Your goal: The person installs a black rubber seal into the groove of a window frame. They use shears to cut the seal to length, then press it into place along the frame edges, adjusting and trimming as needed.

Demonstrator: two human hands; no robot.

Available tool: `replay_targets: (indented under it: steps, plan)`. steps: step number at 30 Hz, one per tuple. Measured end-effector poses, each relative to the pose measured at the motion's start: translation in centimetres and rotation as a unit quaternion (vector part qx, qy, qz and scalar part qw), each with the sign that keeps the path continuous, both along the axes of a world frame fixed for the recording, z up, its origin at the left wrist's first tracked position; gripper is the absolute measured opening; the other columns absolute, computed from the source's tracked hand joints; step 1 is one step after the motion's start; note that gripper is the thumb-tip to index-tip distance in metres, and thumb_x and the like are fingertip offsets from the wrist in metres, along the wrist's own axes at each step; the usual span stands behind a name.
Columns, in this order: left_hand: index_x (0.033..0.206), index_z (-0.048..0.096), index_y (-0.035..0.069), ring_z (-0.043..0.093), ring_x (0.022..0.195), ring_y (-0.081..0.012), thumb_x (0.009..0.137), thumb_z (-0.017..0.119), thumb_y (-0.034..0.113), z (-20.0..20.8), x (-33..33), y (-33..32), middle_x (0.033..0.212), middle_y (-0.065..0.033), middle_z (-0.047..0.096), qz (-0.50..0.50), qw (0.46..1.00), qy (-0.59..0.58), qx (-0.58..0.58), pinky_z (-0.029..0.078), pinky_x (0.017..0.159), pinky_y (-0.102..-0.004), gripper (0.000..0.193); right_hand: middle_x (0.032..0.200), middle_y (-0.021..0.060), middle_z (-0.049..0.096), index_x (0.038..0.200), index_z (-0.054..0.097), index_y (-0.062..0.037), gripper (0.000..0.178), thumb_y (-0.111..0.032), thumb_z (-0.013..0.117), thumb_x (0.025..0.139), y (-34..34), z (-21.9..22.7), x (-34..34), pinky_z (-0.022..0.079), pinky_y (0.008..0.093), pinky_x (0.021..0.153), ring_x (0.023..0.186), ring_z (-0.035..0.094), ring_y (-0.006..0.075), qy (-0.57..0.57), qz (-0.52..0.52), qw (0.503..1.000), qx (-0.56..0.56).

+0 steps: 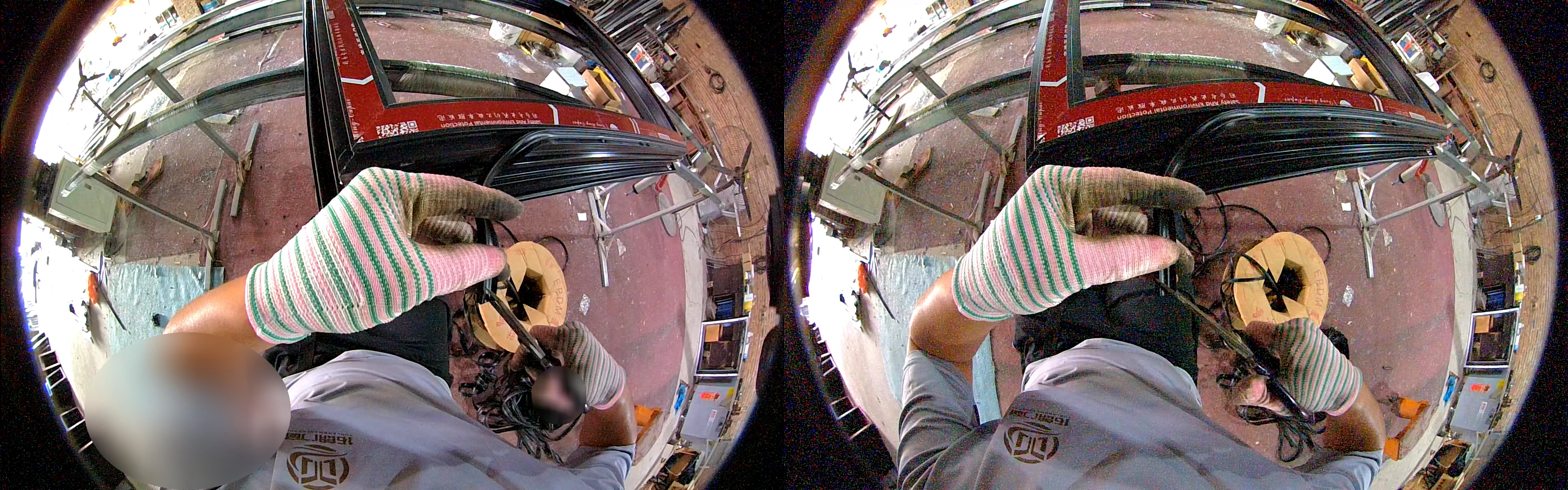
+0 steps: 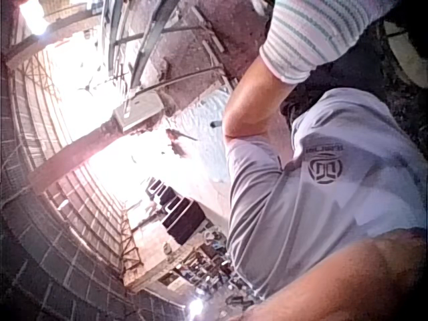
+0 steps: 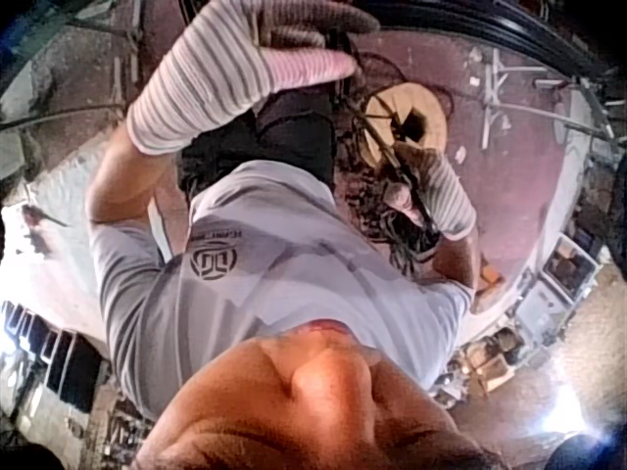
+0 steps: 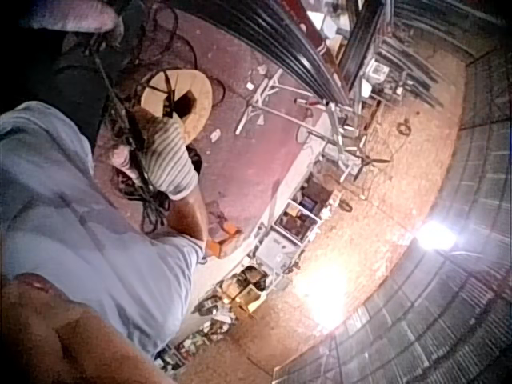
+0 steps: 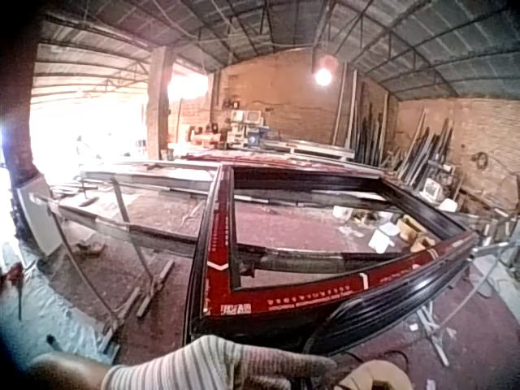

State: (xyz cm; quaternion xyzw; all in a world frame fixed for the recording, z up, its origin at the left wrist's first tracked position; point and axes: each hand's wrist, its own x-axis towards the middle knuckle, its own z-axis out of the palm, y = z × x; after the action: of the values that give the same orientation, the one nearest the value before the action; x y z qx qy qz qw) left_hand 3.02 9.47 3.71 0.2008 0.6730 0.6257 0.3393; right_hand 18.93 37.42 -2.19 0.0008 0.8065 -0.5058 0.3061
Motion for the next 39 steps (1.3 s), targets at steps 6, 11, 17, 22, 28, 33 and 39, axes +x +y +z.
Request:
replay_targets:
  steps: [6, 11, 17, 22, 28, 33, 39]
  plan:
    - [0.128, 0.065, 0.004, 0.066, 0.094, -0.0064, 0.088, 0.073, 0.008, -0.4, 0.1, -0.1, 0.103, -0.001, 0.073, 0.004, 0.999, -0.015, 0.03, 0.052, 0.081, -0.0227, 0.041, 0.082, 0.0082, 0.065, 0.121, 0.058, 0.0017, 0.034, -0.017, 0.062, 0.093, 0.7, -0.7, -0.2, 0.048, 0.0265, 0.053, 0.061, 0.056, 0.0132, 0.04, 0.078, 0.995, 0.042]
    - [0.128, 0.065, 0.003, 0.067, 0.098, -0.0086, 0.09, 0.072, 0.009, -0.6, -0.1, -0.1, 0.104, -0.0036, 0.073, -0.005, 1.0, 0.027, 0.011, 0.053, 0.084, -0.0239, 0.039, 0.064, 0.0103, 0.058, 0.088, 0.061, 0.0036, 0.053, -0.049, 0.069, 0.083, -1.4, 1.9, -1.7, 0.044, 0.0362, 0.053, 0.056, 0.056, 0.0255, 0.121, 0.064, 0.989, 0.06]
    - [0.129, 0.064, 0.003, 0.067, 0.097, -0.0088, 0.09, 0.072, 0.01, -0.5, 0.0, -0.1, 0.104, -0.0032, 0.073, -0.011, 1.0, 0.01, 0.013, 0.054, 0.083, -0.0236, 0.04, 0.064, 0.0097, 0.058, 0.086, 0.062, 0.0021, 0.042, -0.038, 0.07, 0.082, -1.5, 1.8, -1.7, 0.044, 0.0355, 0.053, 0.056, 0.056, 0.0248, 0.155, 0.067, 0.984, 0.061]
    - [0.129, 0.063, 0.003, 0.067, 0.097, -0.0089, 0.09, 0.072, 0.008, -0.8, -0.1, -0.2, 0.104, -0.0028, 0.073, -0.005, 1.0, 0.014, 0.015, 0.054, 0.084, -0.0239, 0.041, 0.064, 0.0102, 0.058, 0.087, 0.063, 0.001, 0.038, -0.036, 0.071, 0.079, -1.3, 1.8, -1.5, 0.044, 0.0353, 0.054, 0.056, 0.056, 0.0241, 0.126, 0.06, 0.987, 0.083]
    - [0.13, 0.063, 0.002, 0.068, 0.099, -0.0106, 0.09, 0.071, 0.005, -0.1, -0.1, -0.1, 0.11, -0.0049, 0.072, -0.009, 1.0, -0.003, -0.002, 0.055, 0.087, -0.0256, 0.041, 0.066, 0.0086, 0.061, 0.089, 0.064, 0.0015, 0.037, -0.032, 0.073, 0.077, -1.2, 1.7, -1.3, 0.047, 0.0329, 0.056, 0.058, 0.057, 0.0204, 0.101, 0.039, 0.99, 0.093]
    - [0.131, 0.062, 0.002, 0.068, 0.099, -0.0114, 0.09, 0.071, 0.005, -0.7, -0.1, -0.1, 0.111, -0.0052, 0.072, -0.006, 1.0, -0.01, 0.023, 0.055, 0.088, -0.0268, 0.042, 0.071, 0.0086, 0.064, 0.093, 0.065, 0.0013, 0.038, -0.031, 0.075, 0.076, -1.4, 1.7, -1.5, 0.048, 0.032, 0.059, 0.064, 0.062, 0.0182, 0.112, 0.039, 0.991, 0.058]
    - [0.13, 0.062, 0.001, 0.067, 0.101, -0.0113, 0.09, 0.071, 0.006, -0.7, -0.1, -0.1, 0.111, -0.0048, 0.072, -0.011, 1.0, -0.004, 0.024, 0.054, 0.09, -0.0271, 0.042, 0.066, -0.0008, 0.058, 0.09, 0.068, -0.0013, 0.023, -0.016, 0.065, 0.072, -1.8, 2.0, -1.2, 0.042, 0.0232, 0.052, 0.061, 0.052, 0.0075, 0.041, -0.018, 0.998, 0.041]
